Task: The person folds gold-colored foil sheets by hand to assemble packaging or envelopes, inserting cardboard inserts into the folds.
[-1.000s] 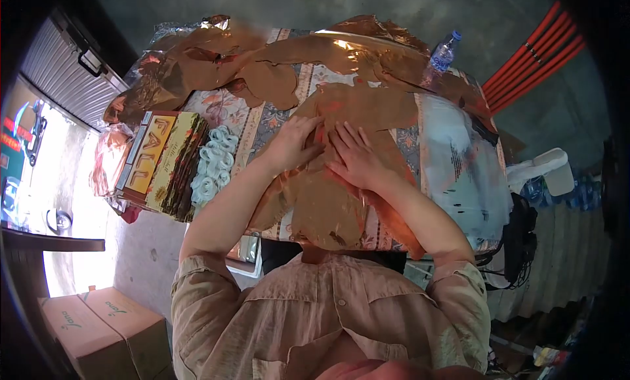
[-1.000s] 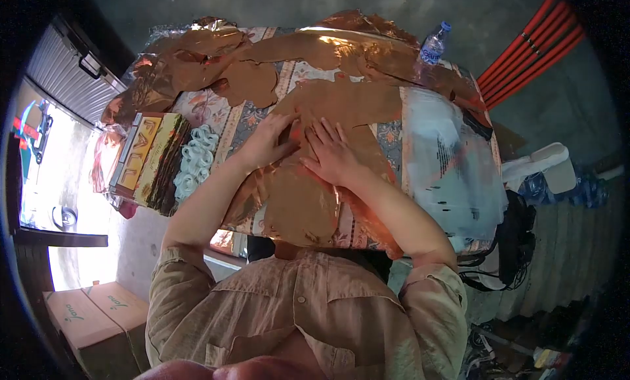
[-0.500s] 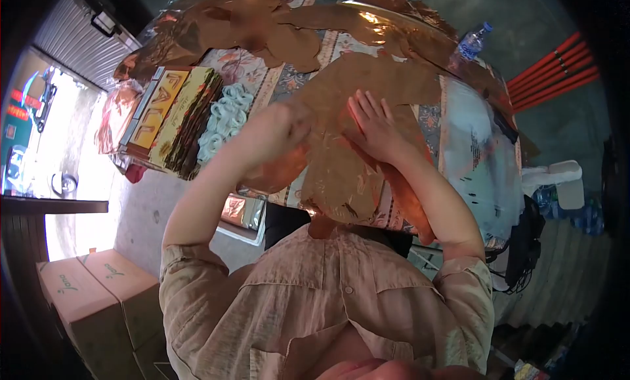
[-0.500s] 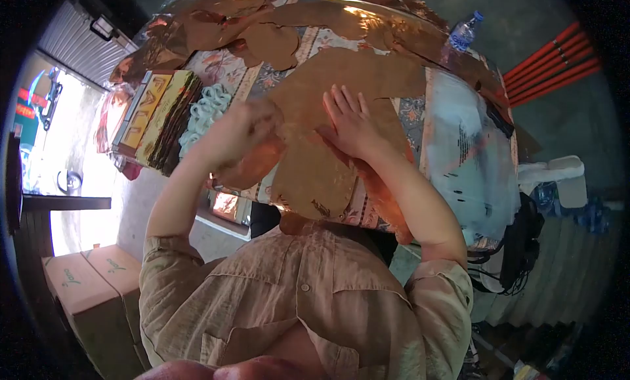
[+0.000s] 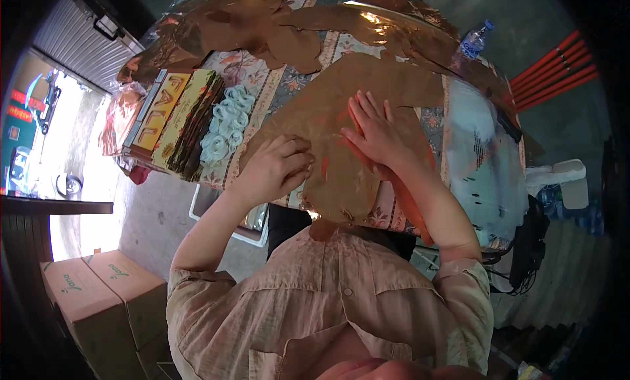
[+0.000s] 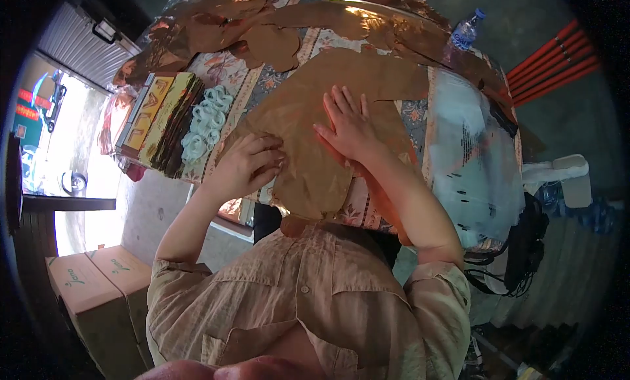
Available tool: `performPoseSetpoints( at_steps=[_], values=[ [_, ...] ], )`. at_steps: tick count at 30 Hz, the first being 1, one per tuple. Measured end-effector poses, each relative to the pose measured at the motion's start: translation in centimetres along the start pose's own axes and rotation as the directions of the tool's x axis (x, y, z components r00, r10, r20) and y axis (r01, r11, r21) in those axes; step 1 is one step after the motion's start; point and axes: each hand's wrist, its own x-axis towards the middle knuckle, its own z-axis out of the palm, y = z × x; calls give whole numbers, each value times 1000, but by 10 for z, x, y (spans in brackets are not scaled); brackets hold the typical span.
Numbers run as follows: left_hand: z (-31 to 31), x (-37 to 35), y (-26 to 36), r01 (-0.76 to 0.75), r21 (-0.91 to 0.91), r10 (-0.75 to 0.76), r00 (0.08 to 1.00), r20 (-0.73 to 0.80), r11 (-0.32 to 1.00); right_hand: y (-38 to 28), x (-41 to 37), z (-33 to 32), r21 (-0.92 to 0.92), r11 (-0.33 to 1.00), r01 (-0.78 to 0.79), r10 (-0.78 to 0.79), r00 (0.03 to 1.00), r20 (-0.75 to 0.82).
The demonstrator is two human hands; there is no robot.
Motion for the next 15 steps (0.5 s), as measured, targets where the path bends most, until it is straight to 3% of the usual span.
performPoseSetpoints(
  at_steps=[15],
  values=[
    [-6,3,1,19,-1,-19,998,52,1000,2,5,-1,-36,999,23,-23,1000,7]
  ],
)
